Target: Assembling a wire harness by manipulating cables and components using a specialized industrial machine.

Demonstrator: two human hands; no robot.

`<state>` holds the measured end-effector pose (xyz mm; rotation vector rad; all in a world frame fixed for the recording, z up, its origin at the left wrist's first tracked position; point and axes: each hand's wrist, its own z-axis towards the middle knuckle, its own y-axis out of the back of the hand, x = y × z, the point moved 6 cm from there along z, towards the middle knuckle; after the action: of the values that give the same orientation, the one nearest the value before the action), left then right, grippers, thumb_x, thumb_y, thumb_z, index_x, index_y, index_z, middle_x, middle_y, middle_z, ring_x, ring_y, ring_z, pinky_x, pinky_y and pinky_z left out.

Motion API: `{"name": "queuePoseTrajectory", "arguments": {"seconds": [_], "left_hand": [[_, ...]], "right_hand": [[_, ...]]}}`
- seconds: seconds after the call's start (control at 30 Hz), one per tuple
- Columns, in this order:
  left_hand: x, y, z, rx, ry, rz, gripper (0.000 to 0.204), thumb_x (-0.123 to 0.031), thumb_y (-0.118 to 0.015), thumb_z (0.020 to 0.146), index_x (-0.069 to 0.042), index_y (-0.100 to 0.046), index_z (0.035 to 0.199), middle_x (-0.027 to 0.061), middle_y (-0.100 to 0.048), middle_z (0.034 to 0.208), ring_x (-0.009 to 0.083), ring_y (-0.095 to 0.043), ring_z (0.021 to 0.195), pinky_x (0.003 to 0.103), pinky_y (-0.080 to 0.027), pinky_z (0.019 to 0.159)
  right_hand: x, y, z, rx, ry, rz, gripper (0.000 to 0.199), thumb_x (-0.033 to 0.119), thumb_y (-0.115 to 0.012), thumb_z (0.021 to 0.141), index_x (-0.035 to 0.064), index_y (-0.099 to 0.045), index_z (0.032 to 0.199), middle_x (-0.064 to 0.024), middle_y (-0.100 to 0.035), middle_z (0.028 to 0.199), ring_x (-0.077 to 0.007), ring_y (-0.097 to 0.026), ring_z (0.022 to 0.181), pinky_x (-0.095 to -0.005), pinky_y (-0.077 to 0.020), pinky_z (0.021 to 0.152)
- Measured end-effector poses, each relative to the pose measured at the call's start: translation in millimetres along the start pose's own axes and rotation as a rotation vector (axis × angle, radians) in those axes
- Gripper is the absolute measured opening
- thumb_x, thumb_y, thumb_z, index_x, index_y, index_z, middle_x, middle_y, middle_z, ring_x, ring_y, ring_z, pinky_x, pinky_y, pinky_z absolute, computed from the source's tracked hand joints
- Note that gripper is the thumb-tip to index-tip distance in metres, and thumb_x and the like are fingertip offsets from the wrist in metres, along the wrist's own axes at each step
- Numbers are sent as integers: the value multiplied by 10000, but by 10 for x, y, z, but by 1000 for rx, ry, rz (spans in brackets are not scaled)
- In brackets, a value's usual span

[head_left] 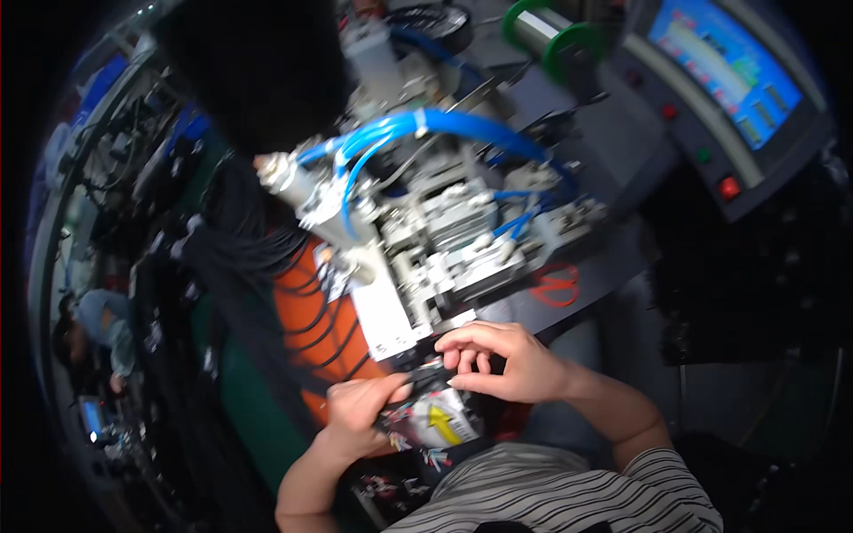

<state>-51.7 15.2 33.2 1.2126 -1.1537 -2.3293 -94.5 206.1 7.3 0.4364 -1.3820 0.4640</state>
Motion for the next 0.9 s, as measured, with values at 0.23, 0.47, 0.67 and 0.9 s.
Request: {"name": "queuePoseTrajectory", "arguments": {"seconds": [0.23, 0.47, 0.67, 0.9], "left_hand": [[99, 27, -96, -120, -2, 111, 214, -12, -679, 775, 2, -622, 981, 115, -594, 691, 282, -597, 554, 367, -442, 505], [10, -44, -69, -92, -24, 25, 161, -18, -660, 828, -13, -594, 974, 107, -587, 681, 281, -585, 538, 365, -439, 495], [30, -69, -94, -150, -70, 0, 217, -54, -695, 808, -16, -603, 1000, 88, -571, 647, 269, -559, 487, 353, -401, 448], [17, -67, -84, -195, -96, -26, 288, -118, -743, 773, -21, -602, 1006, 70, -575, 648, 253, -560, 487, 350, -398, 448]], "right_hand": [[1828, 1230, -332, -651, 589, -1700, 304, -68, -628, 823, 19, -655, 1113, -147, -671, 1079, -339, -617, 1101, -424, -456, 926], [2263, 1611, -222, -512, 349, -2263, 254, 13, -655, 843, -7, -643, 1096, -103, -662, 1154, -288, -536, 1258, -458, -372, 1028], [2123, 1939, -48, -414, 174, -2506, 270, 13, -655, 843, 22, -647, 1113, -79, -662, 1181, -272, -512, 1293, -476, -350, 1075], [1992, 1884, 58, -414, 210, -2348, 242, 53, -592, 853, -15, -656, 1076, -105, -671, 1142, -273, -521, 1272, -477, -340, 1090]]}}
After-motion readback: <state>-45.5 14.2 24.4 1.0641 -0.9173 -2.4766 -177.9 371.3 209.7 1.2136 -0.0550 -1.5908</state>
